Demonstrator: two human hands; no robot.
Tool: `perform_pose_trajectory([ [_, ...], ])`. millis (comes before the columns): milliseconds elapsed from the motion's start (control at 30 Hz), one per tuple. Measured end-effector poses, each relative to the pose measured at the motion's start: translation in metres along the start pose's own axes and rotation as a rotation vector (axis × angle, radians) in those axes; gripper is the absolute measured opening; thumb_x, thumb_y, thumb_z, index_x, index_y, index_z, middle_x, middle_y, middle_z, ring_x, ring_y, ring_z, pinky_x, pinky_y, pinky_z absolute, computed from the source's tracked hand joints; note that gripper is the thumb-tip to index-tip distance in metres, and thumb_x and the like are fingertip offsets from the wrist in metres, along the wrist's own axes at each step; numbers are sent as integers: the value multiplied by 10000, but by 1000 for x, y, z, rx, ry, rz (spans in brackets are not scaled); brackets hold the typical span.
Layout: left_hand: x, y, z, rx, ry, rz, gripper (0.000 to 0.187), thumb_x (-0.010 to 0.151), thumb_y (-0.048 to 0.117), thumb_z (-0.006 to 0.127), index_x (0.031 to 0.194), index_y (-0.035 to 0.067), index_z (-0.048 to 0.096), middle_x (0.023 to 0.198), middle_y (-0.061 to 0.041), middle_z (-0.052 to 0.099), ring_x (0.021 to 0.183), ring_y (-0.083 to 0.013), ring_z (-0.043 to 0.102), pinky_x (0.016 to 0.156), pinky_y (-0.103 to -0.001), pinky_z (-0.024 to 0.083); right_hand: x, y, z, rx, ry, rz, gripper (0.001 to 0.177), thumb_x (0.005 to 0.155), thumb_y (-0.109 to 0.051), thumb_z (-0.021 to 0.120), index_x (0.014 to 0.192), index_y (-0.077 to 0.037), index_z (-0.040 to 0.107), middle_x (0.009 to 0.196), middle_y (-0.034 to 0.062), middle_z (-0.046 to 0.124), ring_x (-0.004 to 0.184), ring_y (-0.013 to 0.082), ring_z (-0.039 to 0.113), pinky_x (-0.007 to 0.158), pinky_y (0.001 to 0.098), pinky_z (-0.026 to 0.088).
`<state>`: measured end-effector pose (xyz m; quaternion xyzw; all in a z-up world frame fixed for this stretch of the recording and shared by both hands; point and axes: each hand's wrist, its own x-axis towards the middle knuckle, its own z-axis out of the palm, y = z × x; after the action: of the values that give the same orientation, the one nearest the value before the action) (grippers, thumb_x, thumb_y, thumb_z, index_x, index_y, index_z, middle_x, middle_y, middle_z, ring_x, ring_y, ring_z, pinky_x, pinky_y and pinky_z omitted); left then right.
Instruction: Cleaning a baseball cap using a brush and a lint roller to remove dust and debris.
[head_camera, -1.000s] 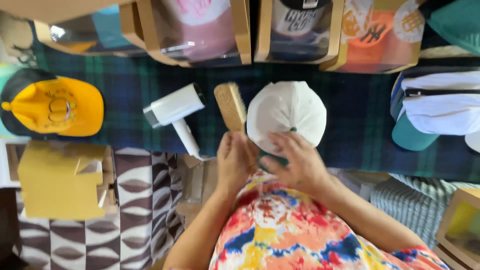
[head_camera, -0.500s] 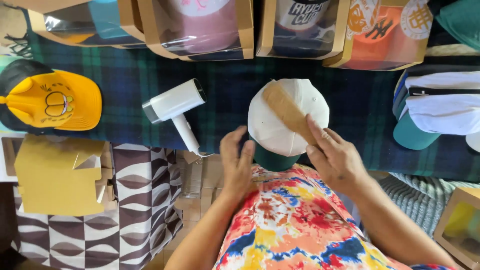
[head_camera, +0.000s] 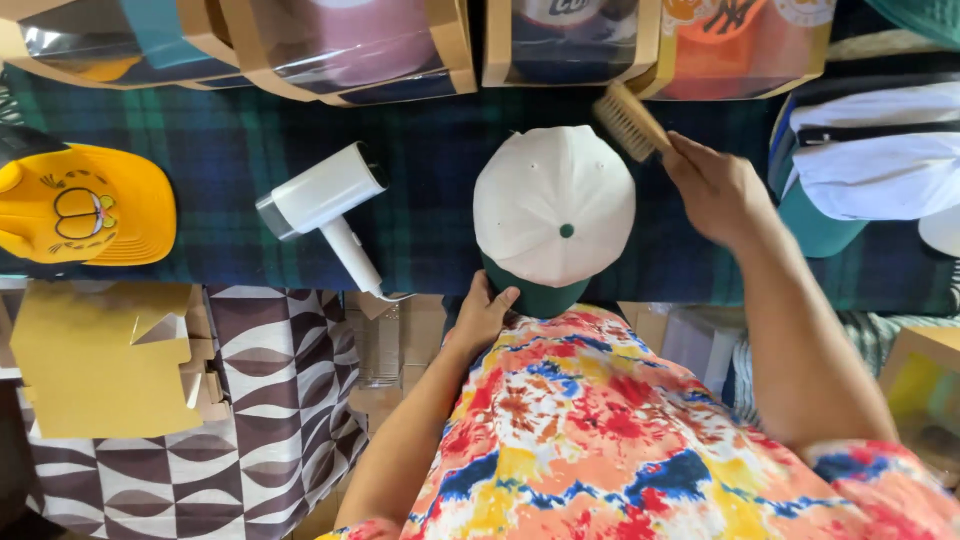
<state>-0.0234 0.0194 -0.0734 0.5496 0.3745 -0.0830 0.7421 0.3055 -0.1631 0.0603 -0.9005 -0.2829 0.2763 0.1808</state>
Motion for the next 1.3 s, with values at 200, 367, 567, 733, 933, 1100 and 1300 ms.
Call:
perform_pose_trajectory([
  [200, -2, 0, -2, 25, -4, 50, 473, 1003, 332, 682, 1283, 25, 456, 947, -142, 562, 949, -266, 599, 812, -435, 540, -90, -97, 3, -139, 249, -541, 343, 997, -315, 610, 1270, -152, 738, 877, 80, 740, 763, 271, 739, 667, 385, 595],
  [367, -4, 0, -6, 58, 4, 43, 410, 1028, 293, 664, 1266, 31, 456, 1088, -263, 672, 1096, -299, 643, 932, -494, 523, -26, 7, 51, 448, 76, 143, 410, 1122, -433, 511, 1425, -192, 645, 593, 29, 608, 460, 217, 603, 397, 345, 501],
  [567, -34, 85, 12, 437, 476, 754, 645, 1030, 315, 638, 1559, 46, 385, 1458, -227, 496, 1389, -400, 483, 1138, -524, 402, -110, 13, 110, 413, 184, 263, 388, 1105, -478, 448, 1228, -168, 645, 645, 56, 644, 608, 294, 651, 538, 452, 493],
  [733, 6, 130, 26, 642, 476, 1203, 520, 1103, 335, 513, 1544, 64, 462, 1602, -233, 348, 1519, -399, 325, 1239, -483, 302, -135, 19, 153, 397, 267, 354, 431, 1105, -552, 355, 1145, -177, 562, 784, 204, 675, 885, 498, 661, 791, 586, 480],
  [933, 31, 132, 21, 566, 414, 1269, 435, 1101, 228, 492, 1494, 49, 543, 1600, -241, 335, 1512, -386, 341, 1253, -487, 302, -140, 6, 181, 525, 393, 181, 373, 1124, -412, 330, 917, -169, 523, 647, 138, 612, 729, 424, 641, 708, 506, 490],
  [1100, 30, 130, 19, 576, 472, 1251, 448, 1111, 253, 405, 1499, 73, 537, 1586, -244, 373, 1496, -375, 382, 1241, -463, 329, -113, 51, 185, 422, 215, 510, 462, 1118, -559, 420, 1146, -131, 592, 967, 276, 692, 1019, 550, 635, 904, 638, 458],
  [1300, 29, 123, 26, 549, 471, 1244, 453, 1110, 282, 396, 1506, 112, 533, 1581, -226, 395, 1478, -368, 419, 1220, -462, 364, -90, 90, 137, 400, 626, 174, 156, 1064, -144, 729, 1146, -78, 614, 837, 79, 665, 702, 245, 715, 678, 383, 536],
])
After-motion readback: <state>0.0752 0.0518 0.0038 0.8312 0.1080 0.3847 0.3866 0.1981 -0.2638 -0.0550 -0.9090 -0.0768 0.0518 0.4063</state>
